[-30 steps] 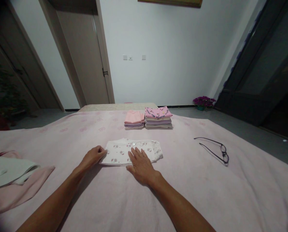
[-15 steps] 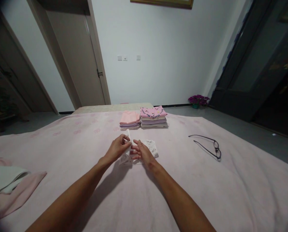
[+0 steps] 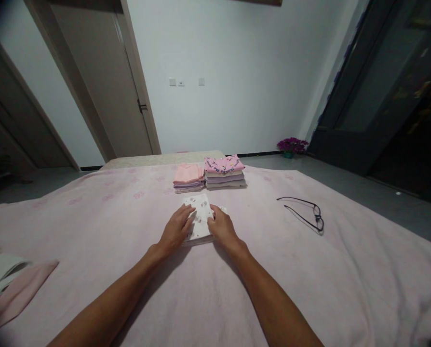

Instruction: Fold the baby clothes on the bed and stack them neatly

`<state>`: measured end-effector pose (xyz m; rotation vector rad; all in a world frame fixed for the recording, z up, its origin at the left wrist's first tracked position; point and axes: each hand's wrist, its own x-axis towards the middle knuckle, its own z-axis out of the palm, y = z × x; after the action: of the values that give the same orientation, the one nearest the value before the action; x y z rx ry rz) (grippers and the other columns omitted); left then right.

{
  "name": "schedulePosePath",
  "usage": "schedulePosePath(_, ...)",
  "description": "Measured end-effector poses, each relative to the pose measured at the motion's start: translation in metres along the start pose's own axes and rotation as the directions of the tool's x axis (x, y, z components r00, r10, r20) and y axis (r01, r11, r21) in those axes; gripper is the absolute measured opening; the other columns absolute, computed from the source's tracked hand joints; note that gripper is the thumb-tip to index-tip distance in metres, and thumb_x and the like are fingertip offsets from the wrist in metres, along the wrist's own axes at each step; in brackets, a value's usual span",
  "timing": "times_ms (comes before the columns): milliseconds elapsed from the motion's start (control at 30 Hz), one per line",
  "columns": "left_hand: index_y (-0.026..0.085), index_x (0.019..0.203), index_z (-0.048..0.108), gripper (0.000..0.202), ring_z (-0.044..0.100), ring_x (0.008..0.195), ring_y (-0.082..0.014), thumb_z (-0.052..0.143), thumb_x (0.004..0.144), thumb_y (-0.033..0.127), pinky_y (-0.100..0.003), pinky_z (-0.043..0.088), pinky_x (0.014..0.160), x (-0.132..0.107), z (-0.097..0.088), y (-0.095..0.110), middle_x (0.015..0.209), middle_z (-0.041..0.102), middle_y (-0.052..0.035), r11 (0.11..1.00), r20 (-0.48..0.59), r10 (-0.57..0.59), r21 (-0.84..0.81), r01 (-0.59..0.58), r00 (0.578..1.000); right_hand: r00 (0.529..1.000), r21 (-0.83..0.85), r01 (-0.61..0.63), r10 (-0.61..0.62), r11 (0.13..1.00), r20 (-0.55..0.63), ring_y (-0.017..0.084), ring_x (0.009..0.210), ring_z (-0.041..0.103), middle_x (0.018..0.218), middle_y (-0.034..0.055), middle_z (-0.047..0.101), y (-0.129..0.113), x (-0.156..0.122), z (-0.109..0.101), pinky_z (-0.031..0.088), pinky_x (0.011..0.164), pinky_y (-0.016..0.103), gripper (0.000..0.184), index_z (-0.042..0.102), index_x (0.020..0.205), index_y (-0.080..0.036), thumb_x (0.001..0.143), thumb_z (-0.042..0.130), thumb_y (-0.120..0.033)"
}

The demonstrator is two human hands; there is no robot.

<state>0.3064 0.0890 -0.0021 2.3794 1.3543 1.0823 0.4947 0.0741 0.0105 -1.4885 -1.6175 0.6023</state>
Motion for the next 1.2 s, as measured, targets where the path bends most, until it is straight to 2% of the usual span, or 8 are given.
schedulePosePath(133, 0.013, 0.139, 0.051, 0.044, 0.033, 0.145, -0.0303, 0.038, 0.1, 0.03, -0.053, 0.03, 0.117, -0.006, 0.017, -0.002, 0.15, 0.046, -0.0179, 0.986, 0.126, 0.055, 0.147, -0.073, 0.991, 1.0, -0.259, 0.026, -0.023, 0.966, 0.014, 0.019, 0.083, 0.065, 0.103, 0.0082, 0.073, -0.007, -0.005, -0.015, 0.048, 0.076, 0.027, 0.055, 0.058, 0.133, -0.016, 0.079, 0.048, -0.016)
schedulePosePath(400, 0.017, 0.146, 0.045, 0.049, 0.028, 0.147, -0.0342, 0.036, 0.101, 0.034, -0.056, 0.026, 0.116, -0.008, 0.021, 0.015, 0.154, 0.041, -0.0162, 0.966, 0.255, 0.065, 0.226, -0.125, 0.965, 0.998, -0.47, 0.062, -0.042, 0.88, 0.053, 0.02, 0.107, 0.063, 0.127, 0.0079, 0.067, -0.002, -0.009, -0.023, 0.043, 0.091, 0.027, 0.053, 0.054, 0.137, -0.02, 0.085, 0.047, -0.015)
schedulePosePath(533, 0.021, 0.144, 0.048, 0.048, 0.029, 0.145, -0.0369, 0.041, 0.1, 0.036, -0.06, 0.024, 0.116, -0.013, 0.024, 0.022, 0.154, 0.042, -0.015, 0.942, 0.29, 0.058, 0.301, -0.148, 0.955, 0.995, -0.588, 0.097, -0.058, 0.803, 0.086, 0.022, 0.113, 0.056, 0.126, 0.0102, 0.064, 0.001, -0.012, -0.024, 0.039, 0.097, 0.029, 0.048, 0.057, 0.133, -0.018, 0.086, 0.049, -0.015)
schedulePosePath(667, 0.026, 0.147, 0.044, 0.052, 0.027, 0.147, -0.0349, 0.043, 0.098, 0.046, -0.06, 0.02, 0.118, -0.017, 0.026, 0.025, 0.156, 0.04, -0.0118, 0.924, 0.282, 0.072, 0.344, -0.17, 0.957, 0.999, -0.698, 0.046, -0.024, 0.714, 0.041, 0.028, 0.115, 0.05, 0.125, 0.0118, 0.06, 0.006, -0.011, -0.03, 0.036, 0.096, 0.036, 0.052, 0.055, 0.136, -0.02, 0.084, 0.058, -0.026)
schedulePosePath(767, 0.028, 0.149, 0.041, 0.055, 0.027, 0.147, -0.0348, 0.045, 0.097, 0.049, -0.061, 0.019, 0.117, -0.02, 0.023, 0.026, 0.157, 0.038, -0.0117, 0.918, 0.299, 0.078, 0.35, -0.185, 0.951, 0.993, -0.66, -0.077, 0.113, 0.747, 0.012, 0.031, 0.119, 0.047, 0.134, 0.0158, 0.053, 0.016, -0.005, -0.037, 0.037, 0.095, 0.037, 0.072, 0.043, 0.146, -0.016, 0.081, 0.064, -0.039)
schedulePosePath(867, 0.029, 0.15, 0.039, 0.055, 0.026, 0.147, -0.0354, 0.045, 0.098, 0.046, -0.063, 0.019, 0.116, -0.023, 0.018, 0.026, 0.158, 0.036, -0.0123, 0.92, 0.336, 0.097, 0.328, -0.213, 0.937, 0.969, -0.593, -0.183, 0.246, 0.784, 0.026, 0.033, 0.12, 0.048, 0.134, 0.0187, 0.053, 0.026, 0.002, -0.043, 0.038, 0.095, 0.037, 0.084, 0.042, 0.146, -0.011, 0.076, 0.067, -0.05)
schedulePosePath(1067, 0.03, 0.152, 0.035, 0.061, 0.022, 0.148, -0.0373, 0.052, 0.096, 0.044, -0.068, 0.018, 0.115, -0.035, 0.007, 0.033, 0.16, 0.03, -0.0134, 0.938, 0.411, 0.104, 0.262, -0.227, 0.906, 0.947, -0.499, -0.241, 0.314, 0.833, 0.067, 0.028, 0.108, 0.06, 0.116, 0.012, 0.067, 0.035, 0.011, -0.044, 0.043, 0.083, 0.032, 0.063, 0.062, 0.12, -0.018, 0.072, 0.068, -0.059)
schedulePosePath(1200, 0.028, 0.152, 0.035, 0.065, 0.022, 0.148, -0.0383, 0.057, 0.092, 0.041, -0.069, 0.019, 0.114, -0.044, 0.002, 0.04, 0.162, 0.027, -0.0141, 0.949, 0.439, 0.102, 0.227, -0.22, 0.893, 0.936, -0.441, -0.282, 0.346, 0.852, 0.068, 0.026, 0.098, 0.065, 0.107, 0.0099, 0.071, 0.033, 0.016, -0.037, 0.043, 0.076, 0.03, 0.054, 0.065, 0.111, -0.021, 0.072, 0.07, -0.057)
